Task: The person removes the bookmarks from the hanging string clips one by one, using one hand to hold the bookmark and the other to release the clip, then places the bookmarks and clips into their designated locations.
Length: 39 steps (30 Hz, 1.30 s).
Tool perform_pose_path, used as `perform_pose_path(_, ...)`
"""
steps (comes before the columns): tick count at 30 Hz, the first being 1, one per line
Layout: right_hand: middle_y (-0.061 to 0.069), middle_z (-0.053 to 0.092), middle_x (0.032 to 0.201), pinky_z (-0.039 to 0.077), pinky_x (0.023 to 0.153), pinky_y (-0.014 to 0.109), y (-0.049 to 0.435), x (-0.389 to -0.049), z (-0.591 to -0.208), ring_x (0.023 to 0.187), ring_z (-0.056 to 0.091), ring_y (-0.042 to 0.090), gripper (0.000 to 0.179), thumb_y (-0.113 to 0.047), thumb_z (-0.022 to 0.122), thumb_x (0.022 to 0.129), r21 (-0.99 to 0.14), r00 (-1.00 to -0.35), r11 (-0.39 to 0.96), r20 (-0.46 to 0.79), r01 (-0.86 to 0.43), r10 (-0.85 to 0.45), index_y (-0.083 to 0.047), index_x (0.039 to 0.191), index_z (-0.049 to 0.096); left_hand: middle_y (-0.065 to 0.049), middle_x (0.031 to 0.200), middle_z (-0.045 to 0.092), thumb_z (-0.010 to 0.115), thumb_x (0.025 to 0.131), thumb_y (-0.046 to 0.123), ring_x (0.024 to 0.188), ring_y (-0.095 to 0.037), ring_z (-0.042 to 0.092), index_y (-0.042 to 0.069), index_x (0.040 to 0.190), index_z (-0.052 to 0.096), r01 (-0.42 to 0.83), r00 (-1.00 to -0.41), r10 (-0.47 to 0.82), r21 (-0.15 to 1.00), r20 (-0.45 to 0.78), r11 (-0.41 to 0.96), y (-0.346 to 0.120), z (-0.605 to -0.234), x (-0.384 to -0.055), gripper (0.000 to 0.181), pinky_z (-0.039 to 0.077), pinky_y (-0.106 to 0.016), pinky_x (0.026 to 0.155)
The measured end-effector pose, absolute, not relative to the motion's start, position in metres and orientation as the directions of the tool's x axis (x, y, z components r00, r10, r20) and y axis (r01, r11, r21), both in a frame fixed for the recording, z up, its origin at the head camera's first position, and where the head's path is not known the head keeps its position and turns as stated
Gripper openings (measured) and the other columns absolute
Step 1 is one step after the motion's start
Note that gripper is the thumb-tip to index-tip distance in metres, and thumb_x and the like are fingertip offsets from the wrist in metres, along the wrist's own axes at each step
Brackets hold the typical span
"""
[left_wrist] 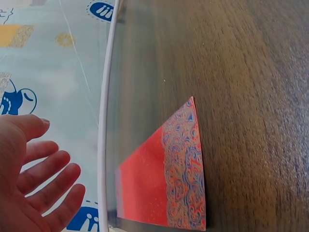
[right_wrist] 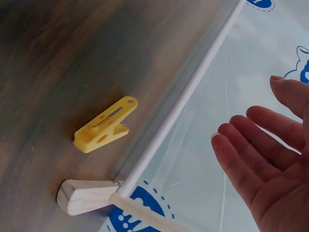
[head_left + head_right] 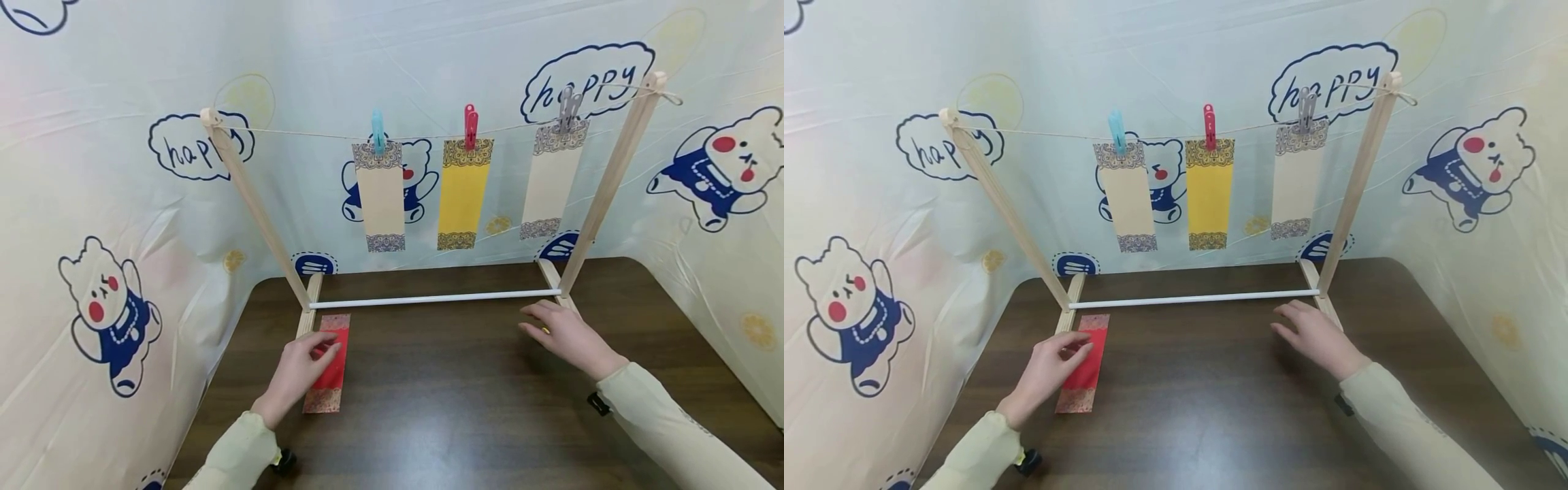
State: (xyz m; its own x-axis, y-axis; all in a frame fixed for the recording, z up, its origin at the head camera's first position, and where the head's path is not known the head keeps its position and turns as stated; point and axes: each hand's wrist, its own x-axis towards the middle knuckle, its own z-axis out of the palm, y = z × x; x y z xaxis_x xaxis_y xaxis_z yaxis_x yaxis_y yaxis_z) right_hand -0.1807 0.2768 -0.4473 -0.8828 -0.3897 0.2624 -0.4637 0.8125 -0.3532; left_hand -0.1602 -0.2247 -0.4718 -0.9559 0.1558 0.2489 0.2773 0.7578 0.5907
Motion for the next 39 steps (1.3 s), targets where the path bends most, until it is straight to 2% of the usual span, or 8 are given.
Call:
perform_pose_path(5, 0.015, 0.074, 0.113, 0.06, 0.086, 0.052, 0.272, -0.18, -0.444, 0.1, 0.072, 0.03, 0.026, -0.014, 0.079, 0.094, -0.348, -0.872, 0.806, 0.297, -0.478, -0.389, -0.003, 0.117, 0.074, -0.004, 0.103, 0.075, 0.08, 0.093, 0.016, 0.09, -0.02, 0.07, 0.009, 0.117, 0.078, 0.281, -0.955, 0.154, 0.598, 0.255, 0.751, -0.221, -0.472, -0.161, 0.025, 0.063, -0.04, 0.08)
perform_pose_path(9, 0.015, 0.074, 0.113, 0.06, 0.087, 0.051, 0.268, -0.18, -0.44, 0.102, 0.072, 0.03, 0.026, -0.014, 0.078, 0.095, -0.336, -0.861, 0.802, 0.313, -0.494, -0.4, -0.002, 0.117, 0.074, -0.005, 0.104, 0.074, 0.078, 0.095, 0.018, 0.092, -0.024, 0.07, 0.008, 0.12, 0.076, 0.273, -0.957, 0.147, 0.604, 0.25, 0.749, -0.218, -0.47, -0.163, 0.027, 0.063, -0.04, 0.081)
perform_pose_path(14, 0.016, 0.073, 0.117, 0.059, 0.09, 0.051, 0.263, -0.18, -0.434, 0.106, 0.072, 0.032, 0.027, -0.016, 0.075, 0.097, -0.325, -0.852, 0.797, 0.323, -0.509, -0.412, -0.002, 0.121, 0.073, -0.005, 0.104, 0.074, 0.077, 0.095, 0.015, 0.092, -0.021, 0.07, 0.012, 0.123, 0.076, 0.311, -0.943, 0.158, 0.606, 0.293, 0.732, -0.215, -0.468, -0.166, 0.028, 0.063, -0.041, 0.081)
perform_pose_path(25, 0.013, 0.073, 0.113, 0.061, 0.081, 0.048, 0.249, -0.178, -0.422, 0.095, 0.074, 0.028, 0.03, -0.013, 0.078, 0.094, -0.286, -0.807, 0.775, 0.388, -0.564, -0.445, -0.002, 0.121, 0.072, -0.005, 0.12, 0.074, 0.077, 0.096, 0.016, 0.096, -0.02, 0.071, 0.014, 0.126, 0.075, 0.34, -0.93, 0.145, 0.641, 0.338, 0.688, -0.205, -0.466, -0.17, 0.03, 0.063, -0.041, 0.082)
perform_pose_path(32, 0.011, 0.072, 0.11, 0.061, 0.083, 0.045, 0.242, -0.178, -0.414, 0.097, 0.072, 0.026, 0.03, -0.014, 0.079, 0.094, -0.261, -0.787, 0.766, 0.406, -0.587, -0.465, -0.002, 0.12, 0.072, -0.006, 0.116, 0.074, 0.078, 0.095, 0.012, 0.096, -0.02, 0.071, 0.011, 0.122, 0.075, 0.37, -0.916, 0.136, 0.663, 0.378, 0.65, -0.2, -0.468, -0.172, 0.027, 0.063, -0.043, 0.082)
perform_pose_path(39, 0.012, 0.072, 0.109, 0.061, 0.085, 0.044, 0.233, -0.18, -0.403, 0.1, 0.071, 0.026, 0.03, -0.012, 0.08, 0.092, -0.237, -0.746, 0.741, 0.455, -0.628, -0.486, 0.0, 0.119, 0.072, -0.006, 0.113, 0.074, 0.077, 0.096, 0.018, 0.096, -0.02, 0.071, 0.011, 0.121, 0.074, 0.335, -0.931, 0.114, 0.69, 0.346, 0.641, -0.195, -0.463, -0.176, 0.026, 0.063, -0.041, 0.083)
